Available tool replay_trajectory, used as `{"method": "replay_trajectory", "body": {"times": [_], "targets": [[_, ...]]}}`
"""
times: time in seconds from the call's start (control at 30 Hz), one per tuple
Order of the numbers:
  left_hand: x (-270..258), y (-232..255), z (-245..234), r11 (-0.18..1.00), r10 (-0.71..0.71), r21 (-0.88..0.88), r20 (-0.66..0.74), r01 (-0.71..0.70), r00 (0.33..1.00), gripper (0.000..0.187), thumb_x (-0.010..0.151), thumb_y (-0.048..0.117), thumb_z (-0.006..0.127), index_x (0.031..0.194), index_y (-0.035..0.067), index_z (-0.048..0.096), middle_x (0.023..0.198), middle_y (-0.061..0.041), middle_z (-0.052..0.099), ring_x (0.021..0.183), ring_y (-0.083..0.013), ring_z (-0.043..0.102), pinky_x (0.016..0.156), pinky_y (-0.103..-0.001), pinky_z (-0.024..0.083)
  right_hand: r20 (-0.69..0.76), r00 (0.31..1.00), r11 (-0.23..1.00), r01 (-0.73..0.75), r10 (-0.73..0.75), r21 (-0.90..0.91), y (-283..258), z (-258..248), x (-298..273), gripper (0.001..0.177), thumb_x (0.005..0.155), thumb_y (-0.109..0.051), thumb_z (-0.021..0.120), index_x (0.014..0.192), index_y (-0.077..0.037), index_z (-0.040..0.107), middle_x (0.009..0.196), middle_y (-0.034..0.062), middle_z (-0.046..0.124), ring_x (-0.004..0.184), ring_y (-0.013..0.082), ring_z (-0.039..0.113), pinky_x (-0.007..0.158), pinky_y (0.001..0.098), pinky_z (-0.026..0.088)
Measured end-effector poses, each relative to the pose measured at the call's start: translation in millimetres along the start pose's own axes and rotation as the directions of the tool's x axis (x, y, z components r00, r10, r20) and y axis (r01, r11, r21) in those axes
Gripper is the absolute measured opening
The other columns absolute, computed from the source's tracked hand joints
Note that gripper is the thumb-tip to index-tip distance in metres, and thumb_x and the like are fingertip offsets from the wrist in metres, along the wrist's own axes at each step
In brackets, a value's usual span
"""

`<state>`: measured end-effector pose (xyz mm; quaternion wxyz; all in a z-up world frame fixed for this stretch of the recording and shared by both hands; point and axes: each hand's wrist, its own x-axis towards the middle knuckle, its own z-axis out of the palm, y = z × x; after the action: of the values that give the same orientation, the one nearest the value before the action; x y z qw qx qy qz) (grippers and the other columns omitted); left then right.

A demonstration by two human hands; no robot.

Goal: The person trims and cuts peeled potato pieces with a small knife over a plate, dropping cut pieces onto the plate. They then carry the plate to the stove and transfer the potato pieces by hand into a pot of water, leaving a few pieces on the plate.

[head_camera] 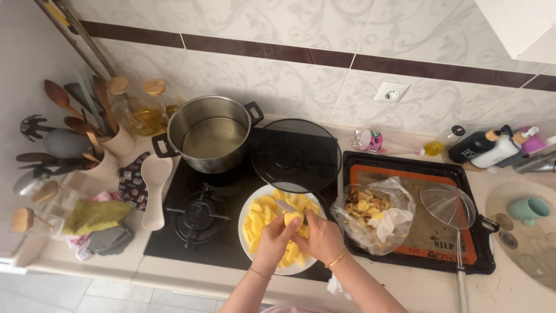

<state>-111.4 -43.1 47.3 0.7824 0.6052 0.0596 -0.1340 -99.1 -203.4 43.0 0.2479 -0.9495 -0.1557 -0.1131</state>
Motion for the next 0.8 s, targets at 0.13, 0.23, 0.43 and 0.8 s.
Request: {"method": "replay_trajectory", "body": {"times": [0.13, 0.23, 0.43, 0.8], "targets": [[12.2, -15.8, -23.7, 1.000, -0.029, -0.007, -0.027, 0.029, 0.999, 0.038, 0.092, 0.036, 0.074, 0.103, 0.000, 0.074, 0.084, -0.001, 0.069, 0.080, -0.0092, 0.059, 0.074, -0.023, 0.051, -0.070, 0.997, 0.999, 0.028, -0.031, -0.043, -12.7, 29.9, 0.8, 0.054, 0.081, -0.041, 0.077, 0.100, 0.007, 0.059, 0.062, 0.0147, 0.067, 0.051, 0.0349, 0.068, 0.045, 0.0413, 0.053], [24.2, -29.6, -39.7, 0.996, -0.093, -0.002, -0.159, 0.094, 0.983, 0.043, 0.094, 0.033, 0.082, 0.094, -0.008, 0.069, 0.082, -0.005, 0.063, 0.077, -0.0136, 0.054, 0.069, -0.028, 0.047, -0.034, 0.999, 0.991, -0.007, 0.002, -0.134, -23.3, 50.6, 2.4, 0.042, 0.088, -0.044, 0.073, 0.074, -0.006, 0.063, 0.057, 0.0123, 0.066, 0.051, 0.0337, 0.067, 0.047, 0.0414, 0.053], [34.6, 0.2, -79.5, 0.933, -0.127, -0.356, -0.176, 0.057, 0.976, 0.027, 0.090, 0.026, 0.079, 0.104, 0.003, 0.072, 0.090, -0.004, 0.067, 0.082, -0.0132, 0.060, 0.074, -0.028, 0.050, 0.009, 0.995, 0.993, -0.102, 0.103, -0.054, -52.5, 46.8, -1.1, 0.053, 0.083, -0.056, 0.073, 0.072, -0.006, 0.062, 0.052, 0.0103, 0.065, 0.048, 0.0318, 0.066, 0.045, 0.0407, 0.051], [61.0, 2.2, -91.0, 0.995, -0.079, -0.043, 0.201, 0.089, 0.976, 0.046, 0.086, 0.010, 0.078, 0.129, 0.002, 0.063, 0.104, -0.008, 0.073, 0.093, -0.0142, 0.070, 0.080, -0.026, 0.057, 0.215, 0.812, 0.608, -0.556, 0.543, 0.567, -31.9, 65.7, 41.6, 0.061, 0.084, -0.063, 0.066, 0.108, -0.007, 0.070, 0.082, -0.0018, 0.076, 0.083, 0.0129, 0.073, 0.079, 0.0299, 0.055]]}}
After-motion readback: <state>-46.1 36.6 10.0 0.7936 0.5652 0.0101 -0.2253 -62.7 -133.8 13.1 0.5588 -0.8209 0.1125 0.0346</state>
